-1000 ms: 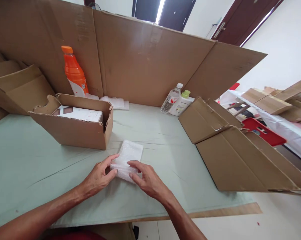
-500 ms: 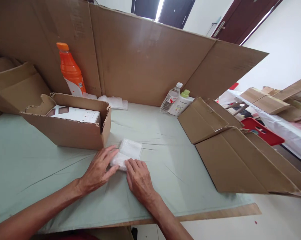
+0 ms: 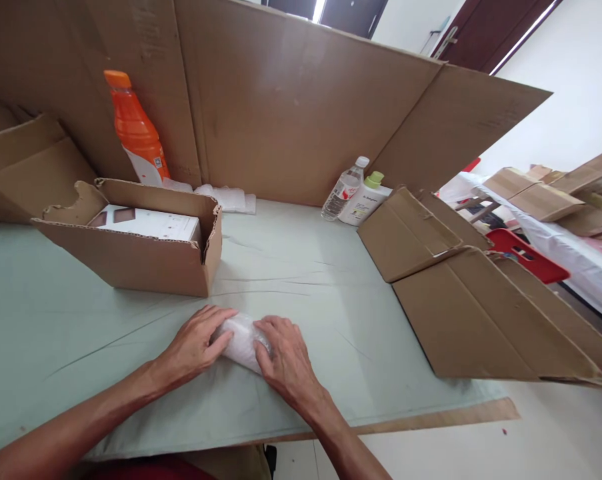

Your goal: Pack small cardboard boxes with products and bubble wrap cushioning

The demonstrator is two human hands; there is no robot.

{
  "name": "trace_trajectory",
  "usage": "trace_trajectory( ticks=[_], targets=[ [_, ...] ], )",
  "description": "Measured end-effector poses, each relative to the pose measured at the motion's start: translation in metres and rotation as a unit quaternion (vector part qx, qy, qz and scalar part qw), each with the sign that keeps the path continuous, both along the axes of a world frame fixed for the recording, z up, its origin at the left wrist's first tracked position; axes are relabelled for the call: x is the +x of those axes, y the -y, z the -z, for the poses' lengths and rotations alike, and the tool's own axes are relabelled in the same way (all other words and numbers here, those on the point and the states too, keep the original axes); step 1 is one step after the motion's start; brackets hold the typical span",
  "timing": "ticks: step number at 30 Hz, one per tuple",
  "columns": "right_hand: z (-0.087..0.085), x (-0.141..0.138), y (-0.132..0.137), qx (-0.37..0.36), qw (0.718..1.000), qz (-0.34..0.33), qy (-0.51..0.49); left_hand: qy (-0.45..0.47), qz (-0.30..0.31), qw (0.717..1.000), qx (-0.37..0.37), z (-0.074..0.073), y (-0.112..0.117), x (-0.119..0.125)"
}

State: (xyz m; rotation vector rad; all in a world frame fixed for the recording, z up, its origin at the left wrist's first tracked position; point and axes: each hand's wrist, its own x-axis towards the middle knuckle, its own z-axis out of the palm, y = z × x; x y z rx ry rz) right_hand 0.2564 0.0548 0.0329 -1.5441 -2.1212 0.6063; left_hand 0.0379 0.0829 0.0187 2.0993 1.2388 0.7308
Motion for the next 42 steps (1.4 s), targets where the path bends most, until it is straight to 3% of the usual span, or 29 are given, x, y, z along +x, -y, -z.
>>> trace_trajectory(
  ticks=[2,5,8,11,14,17,19,21,22,24,27,29,31,33,36,42],
  targets=[
    [0.009,0.003,-0.009,0.065,0.995,0.009,0.073,-0.017,-0.022,1.0,0.006,0.006,-0.011,0.006],
    [0.014,0.006,-0.018,0.046,0.994,-0.012,0.099,-0.015,-0.038,0.999,0.004,0.01,-0.019,0.009],
    [0.01,0.007,-0.015,0.009,0.999,-0.038,0.02,-0.007,-0.049,0.999,-0.001,0.012,-0.009,0.001],
    [0.005,0.003,-0.004,-0.065,0.992,0.01,-0.106,0.055,-0.092,0.993,-0.055,0.014,0.017,-0.012],
    [0.005,-0.008,0.011,-0.14,0.944,0.095,-0.283,0.193,-0.141,0.957,-0.164,0.015,0.045,-0.016],
    [0.009,-0.027,0.024,-0.169,0.893,0.124,-0.398,0.339,-0.092,0.897,-0.269,0.01,0.062,-0.008],
    [0.013,-0.037,0.031,-0.171,0.891,0.105,-0.407,0.402,-0.079,0.854,-0.319,0.004,0.066,-0.001],
    [0.012,-0.04,0.034,-0.147,0.917,0.074,-0.364,0.417,-0.116,0.839,-0.33,-0.001,0.066,0.001],
    [0.009,-0.038,0.034,-0.126,0.933,0.059,-0.332,0.404,-0.14,0.846,-0.318,-0.003,0.065,0.0],
    [-0.001,-0.033,0.032,-0.09,0.955,0.027,-0.283,0.346,-0.148,0.886,-0.272,-0.006,0.065,-0.006],
    [-0.023,-0.03,0.026,-0.101,0.961,-0.049,-0.254,0.229,-0.067,0.957,-0.168,-0.014,0.065,-0.015],
    [-0.036,-0.036,0.023,-0.114,0.963,-0.09,-0.227,0.19,-0.027,0.974,-0.118,-0.02,0.065,-0.02],
    [-0.044,-0.045,0.02,-0.099,0.969,-0.08,-0.21,0.19,-0.049,0.972,-0.128,-0.026,0.064,-0.027],
    [-0.046,-0.053,0.019,-0.084,0.97,-0.027,-0.226,0.208,-0.08,0.957,-0.185,-0.03,0.063,-0.035],
    [-0.043,-0.057,0.016,-0.112,0.953,0.022,-0.282,0.233,-0.047,0.931,-0.277,-0.031,0.061,-0.049],
    [-0.042,-0.046,0.01,-0.227,0.922,-0.054,-0.309,0.207,0.025,0.923,-0.323,-0.035,0.057,-0.064]
  ],
)
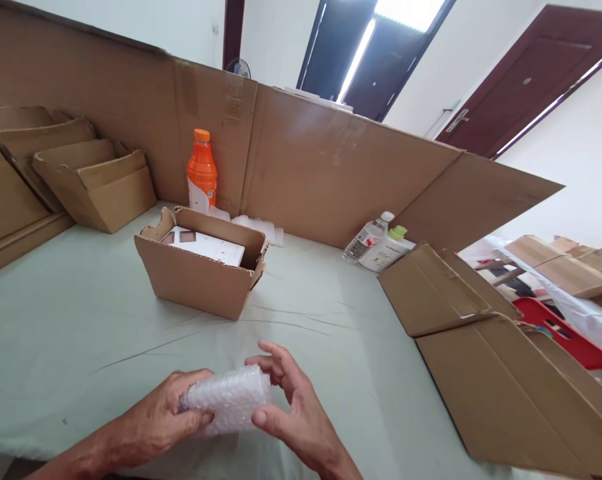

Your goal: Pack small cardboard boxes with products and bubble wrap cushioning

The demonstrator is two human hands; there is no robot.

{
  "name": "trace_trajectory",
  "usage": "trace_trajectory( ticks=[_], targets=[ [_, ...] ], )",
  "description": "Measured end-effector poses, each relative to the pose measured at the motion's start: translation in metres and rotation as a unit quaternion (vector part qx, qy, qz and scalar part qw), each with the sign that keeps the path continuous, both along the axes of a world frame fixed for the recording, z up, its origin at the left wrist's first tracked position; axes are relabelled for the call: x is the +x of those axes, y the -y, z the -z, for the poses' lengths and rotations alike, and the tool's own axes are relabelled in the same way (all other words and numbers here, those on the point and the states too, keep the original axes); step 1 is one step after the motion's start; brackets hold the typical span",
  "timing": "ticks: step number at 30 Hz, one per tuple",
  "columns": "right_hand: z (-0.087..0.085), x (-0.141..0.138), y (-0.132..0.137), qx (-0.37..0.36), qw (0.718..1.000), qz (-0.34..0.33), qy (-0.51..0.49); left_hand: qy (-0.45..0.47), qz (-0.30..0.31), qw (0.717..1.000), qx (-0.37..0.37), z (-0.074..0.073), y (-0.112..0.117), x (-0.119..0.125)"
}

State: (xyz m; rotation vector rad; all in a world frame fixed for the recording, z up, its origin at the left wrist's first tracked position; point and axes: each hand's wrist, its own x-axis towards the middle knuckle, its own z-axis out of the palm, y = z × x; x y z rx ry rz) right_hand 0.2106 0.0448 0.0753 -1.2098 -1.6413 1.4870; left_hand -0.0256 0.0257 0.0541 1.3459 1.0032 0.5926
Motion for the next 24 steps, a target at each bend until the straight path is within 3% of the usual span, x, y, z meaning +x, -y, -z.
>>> trace_trajectory(
  ticks=[4,6,8,10,12,15,17,18,21,24],
  targets=[
    [-0.011,-0.005,-0.003,-0.028,0.996,-0.06,0.055,-0.018,0.015,0.999,0.034,-0.006,-0.011,-0.006],
    [-0.026,-0.008,-0.01,0.004,0.996,-0.039,0.083,0.033,-0.004,0.999,0.021,-0.004,-0.023,-0.012],
    [-0.05,-0.008,-0.026,0.065,0.995,0.025,0.075,0.114,-0.03,0.993,-0.008,0.001,-0.04,-0.021],
    [-0.078,-0.009,-0.05,0.13,0.985,0.102,0.045,0.142,-0.064,0.988,-0.003,0.01,-0.058,-0.029],
    [-0.103,-0.016,-0.081,0.182,0.972,0.15,0.018,0.099,-0.109,0.989,0.027,0.023,-0.073,-0.032],
    [-0.125,-0.034,-0.129,0.211,0.967,0.136,0.042,0.046,-0.157,0.986,0.041,0.042,-0.085,-0.029],
    [-0.13,-0.048,-0.153,0.213,0.956,0.112,0.17,0.046,-0.165,0.984,0.043,0.052,-0.086,-0.026],
    [-0.132,-0.054,-0.162,0.213,0.933,0.102,0.272,0.048,-0.165,0.984,0.046,0.055,-0.085,-0.025],
    [-0.14,-0.069,-0.176,0.205,0.81,0.074,0.544,0.045,-0.159,0.984,0.058,0.061,-0.083,-0.026],
    [-0.149,-0.086,-0.181,0.212,0.722,0.053,0.656,0.031,-0.158,0.985,0.07,0.064,-0.083,-0.027]
  ],
)
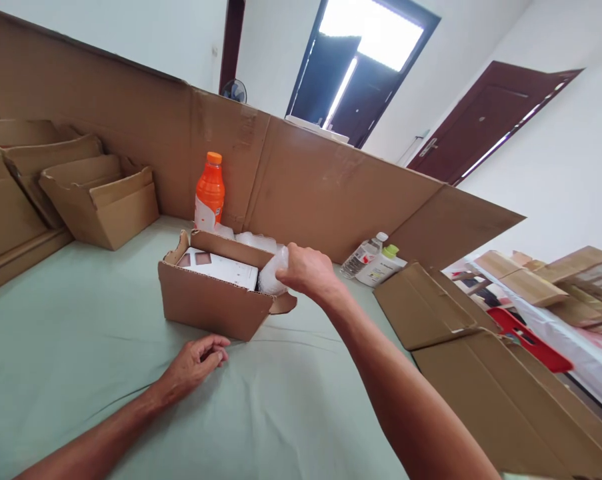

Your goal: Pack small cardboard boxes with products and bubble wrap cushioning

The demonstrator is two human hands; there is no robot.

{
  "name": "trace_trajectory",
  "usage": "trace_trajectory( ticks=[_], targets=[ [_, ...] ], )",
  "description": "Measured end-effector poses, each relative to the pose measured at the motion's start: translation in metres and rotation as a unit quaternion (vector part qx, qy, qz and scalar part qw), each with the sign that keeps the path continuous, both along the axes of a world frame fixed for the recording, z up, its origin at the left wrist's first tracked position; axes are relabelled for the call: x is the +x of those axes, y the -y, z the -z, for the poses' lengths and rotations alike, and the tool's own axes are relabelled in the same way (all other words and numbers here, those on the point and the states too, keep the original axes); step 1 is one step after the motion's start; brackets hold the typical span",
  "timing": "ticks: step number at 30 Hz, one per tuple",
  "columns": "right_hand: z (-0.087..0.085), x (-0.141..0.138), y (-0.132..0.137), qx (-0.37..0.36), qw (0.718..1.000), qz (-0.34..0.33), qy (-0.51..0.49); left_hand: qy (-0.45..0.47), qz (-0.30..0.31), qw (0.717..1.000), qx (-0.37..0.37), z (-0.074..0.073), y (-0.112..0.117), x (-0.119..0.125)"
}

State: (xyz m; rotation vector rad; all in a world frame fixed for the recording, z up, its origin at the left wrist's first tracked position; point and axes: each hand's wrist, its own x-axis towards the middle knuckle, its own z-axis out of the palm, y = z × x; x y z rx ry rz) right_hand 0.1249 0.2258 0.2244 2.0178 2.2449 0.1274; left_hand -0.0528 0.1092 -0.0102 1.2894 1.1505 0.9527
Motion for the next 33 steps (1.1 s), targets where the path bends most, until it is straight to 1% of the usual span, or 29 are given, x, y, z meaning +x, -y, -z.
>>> trace_trajectory(
  ticks=[3,6,8,11,13,15,18,20,22,27,31,33],
  targets=[
    [-0.002,-0.016,-0.002,-0.023,0.998,-0.002,0.05,-0.012,0.002,1.0,0.007,0.002,-0.001,0.0],
    [0.004,-0.025,-0.002,-0.039,0.999,0.015,0.034,-0.019,0.007,1.0,0.018,0.001,-0.001,0.0],
    [0.007,-0.025,0.002,-0.042,0.999,0.024,0.014,-0.024,0.008,0.999,0.027,-0.001,0.0,0.0],
    [0.003,-0.02,0.011,-0.035,0.999,0.025,-0.024,-0.034,0.004,0.999,0.036,-0.004,0.003,0.001],
    [-0.002,-0.017,0.017,-0.013,0.999,0.023,-0.022,-0.04,0.004,0.998,0.039,-0.005,0.004,0.001],
    [-0.003,-0.017,0.019,0.006,1.0,0.017,0.002,-0.046,0.004,0.998,0.042,-0.005,0.005,0.001],
    [0.006,-0.024,0.016,0.003,0.999,-0.001,0.035,-0.054,0.006,0.997,0.05,-0.003,0.004,0.001],
    [0.014,-0.029,0.011,-0.007,0.999,-0.013,0.036,-0.06,0.007,0.997,0.054,-0.001,0.004,0.001],
    [0.02,-0.032,0.005,-0.015,0.999,-0.021,0.019,-0.064,0.007,0.996,0.06,0.0,0.003,0.001],
    [0.027,-0.031,-0.005,-0.042,0.998,-0.022,-0.035,-0.076,0.011,0.994,0.072,-0.001,0.004,0.001],
    [0.04,-0.031,-0.006,-0.045,0.996,-0.026,-0.075,-0.088,0.017,0.993,0.083,-0.002,0.005,0.001],
    [0.042,-0.029,-0.004,-0.049,0.994,-0.027,-0.091,-0.095,0.019,0.991,0.091,-0.001,0.005,0.002]
  ],
)
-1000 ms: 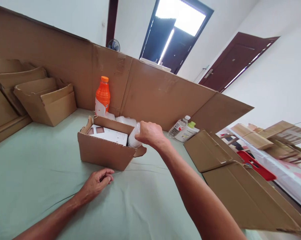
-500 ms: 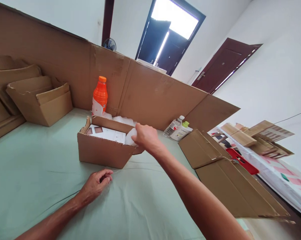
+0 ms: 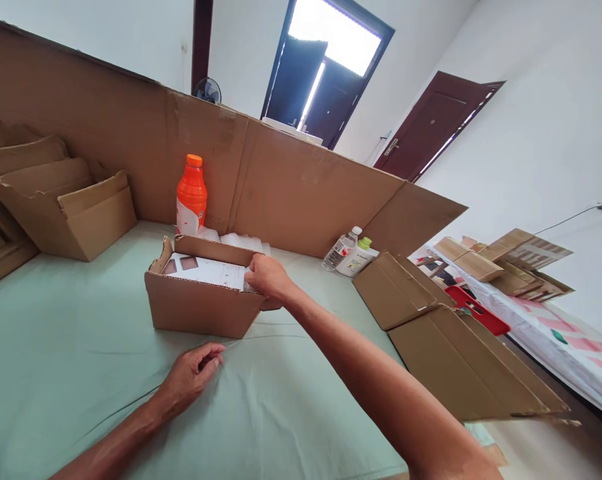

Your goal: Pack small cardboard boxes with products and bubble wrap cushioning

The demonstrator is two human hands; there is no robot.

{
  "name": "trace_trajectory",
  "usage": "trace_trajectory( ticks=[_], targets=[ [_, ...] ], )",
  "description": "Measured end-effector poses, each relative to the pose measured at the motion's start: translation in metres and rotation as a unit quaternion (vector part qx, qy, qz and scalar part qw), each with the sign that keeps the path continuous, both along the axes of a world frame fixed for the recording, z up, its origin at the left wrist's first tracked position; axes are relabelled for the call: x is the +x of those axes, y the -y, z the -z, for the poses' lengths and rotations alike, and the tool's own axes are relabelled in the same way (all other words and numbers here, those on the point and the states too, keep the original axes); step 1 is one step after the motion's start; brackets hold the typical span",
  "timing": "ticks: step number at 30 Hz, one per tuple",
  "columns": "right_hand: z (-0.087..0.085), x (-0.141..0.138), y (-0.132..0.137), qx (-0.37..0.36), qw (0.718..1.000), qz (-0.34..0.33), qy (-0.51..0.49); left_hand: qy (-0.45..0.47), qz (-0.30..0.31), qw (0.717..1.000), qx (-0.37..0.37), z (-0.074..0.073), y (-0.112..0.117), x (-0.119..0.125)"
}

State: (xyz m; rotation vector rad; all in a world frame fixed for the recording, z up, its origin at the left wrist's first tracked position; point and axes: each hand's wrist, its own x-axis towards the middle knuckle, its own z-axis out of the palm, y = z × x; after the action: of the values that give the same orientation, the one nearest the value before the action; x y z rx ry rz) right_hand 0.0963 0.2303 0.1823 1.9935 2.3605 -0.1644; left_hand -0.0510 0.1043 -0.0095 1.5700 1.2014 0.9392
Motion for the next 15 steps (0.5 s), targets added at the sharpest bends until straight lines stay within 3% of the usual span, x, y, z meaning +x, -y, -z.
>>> trace_trajectory(
  ticks=[6,11,15],
  targets=[
    [-0.009,0.006,0.009,-0.021,0.999,-0.025,0.008,-0.017,0.003,0.999,0.028,0.003,0.0,0.0],
    [-0.005,0.001,0.005,-0.032,0.998,-0.056,0.005,-0.03,-0.002,0.999,0.043,0.001,0.001,0.002],
    [-0.015,0.021,0.021,0.01,0.997,-0.059,-0.051,-0.031,-0.012,0.997,0.065,-0.009,0.011,-0.003]
  ],
)
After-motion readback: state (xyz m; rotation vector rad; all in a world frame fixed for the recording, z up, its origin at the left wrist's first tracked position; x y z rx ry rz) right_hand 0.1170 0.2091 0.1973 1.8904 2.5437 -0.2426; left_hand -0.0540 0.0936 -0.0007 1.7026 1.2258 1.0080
